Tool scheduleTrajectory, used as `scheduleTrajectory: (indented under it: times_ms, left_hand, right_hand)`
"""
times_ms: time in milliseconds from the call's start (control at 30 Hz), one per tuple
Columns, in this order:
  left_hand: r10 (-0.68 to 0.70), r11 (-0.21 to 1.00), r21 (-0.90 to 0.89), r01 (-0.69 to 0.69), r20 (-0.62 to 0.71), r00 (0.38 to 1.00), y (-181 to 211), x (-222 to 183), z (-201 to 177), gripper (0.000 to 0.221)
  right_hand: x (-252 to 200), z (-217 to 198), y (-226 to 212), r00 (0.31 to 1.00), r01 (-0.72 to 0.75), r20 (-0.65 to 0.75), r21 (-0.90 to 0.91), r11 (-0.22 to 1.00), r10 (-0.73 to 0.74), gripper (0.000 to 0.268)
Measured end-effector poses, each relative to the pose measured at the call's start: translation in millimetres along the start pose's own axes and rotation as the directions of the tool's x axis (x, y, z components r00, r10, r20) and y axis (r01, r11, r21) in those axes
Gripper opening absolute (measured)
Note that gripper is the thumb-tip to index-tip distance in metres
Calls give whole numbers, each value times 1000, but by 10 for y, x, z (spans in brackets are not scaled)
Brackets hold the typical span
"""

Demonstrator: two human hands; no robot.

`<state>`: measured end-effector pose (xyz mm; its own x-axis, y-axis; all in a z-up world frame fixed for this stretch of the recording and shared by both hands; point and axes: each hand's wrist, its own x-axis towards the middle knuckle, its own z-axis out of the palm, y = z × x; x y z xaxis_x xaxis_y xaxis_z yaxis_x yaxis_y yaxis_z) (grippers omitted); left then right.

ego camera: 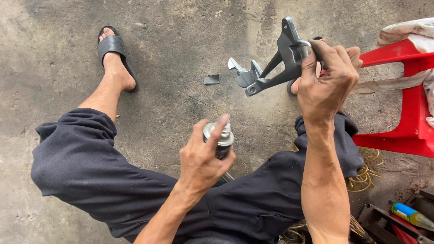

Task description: The person holds a metal motorcycle part and applies spray paint from a can, rotating the object to coat all surfaces while a second person helps hold the part steady with a cloth.

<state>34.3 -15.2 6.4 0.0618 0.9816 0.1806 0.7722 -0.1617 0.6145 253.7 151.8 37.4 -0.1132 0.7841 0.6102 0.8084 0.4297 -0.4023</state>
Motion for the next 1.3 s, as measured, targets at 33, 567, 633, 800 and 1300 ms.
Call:
scheduleTrajectory:
  times_ms: [33, 567, 633, 800, 1300]
  left_hand:
    - [-15, 999, 33, 16, -46, 999, -4, -1, -8, 80]
    - [-139, 989, 46, 139, 4, 990, -146, 149, -121, 82]
    - [-50, 999, -1, 50, 52, 997, -111, 86, -137, 85]
    - [76, 987, -154, -41, 231, 970, 53, 56, -73, 82]
    - [-366, 904, -217, 369, 58, 929, -631, 462, -126, 81]
  right_hand:
    - [4, -3, 7, 1000, 0, 1, 8, 1000, 0, 11]
    - [-34, 42, -111, 996, 94, -4, -78, 992, -95, 23]
    - [-29, 26, -126, 994, 109, 7, -57, 992, -109, 22]
    - [-9, 18, -161, 984, 176, 24, -16, 984, -176, 24]
    - [-25, -44, -134, 971, 225, 80, 17, 974, -226, 28]
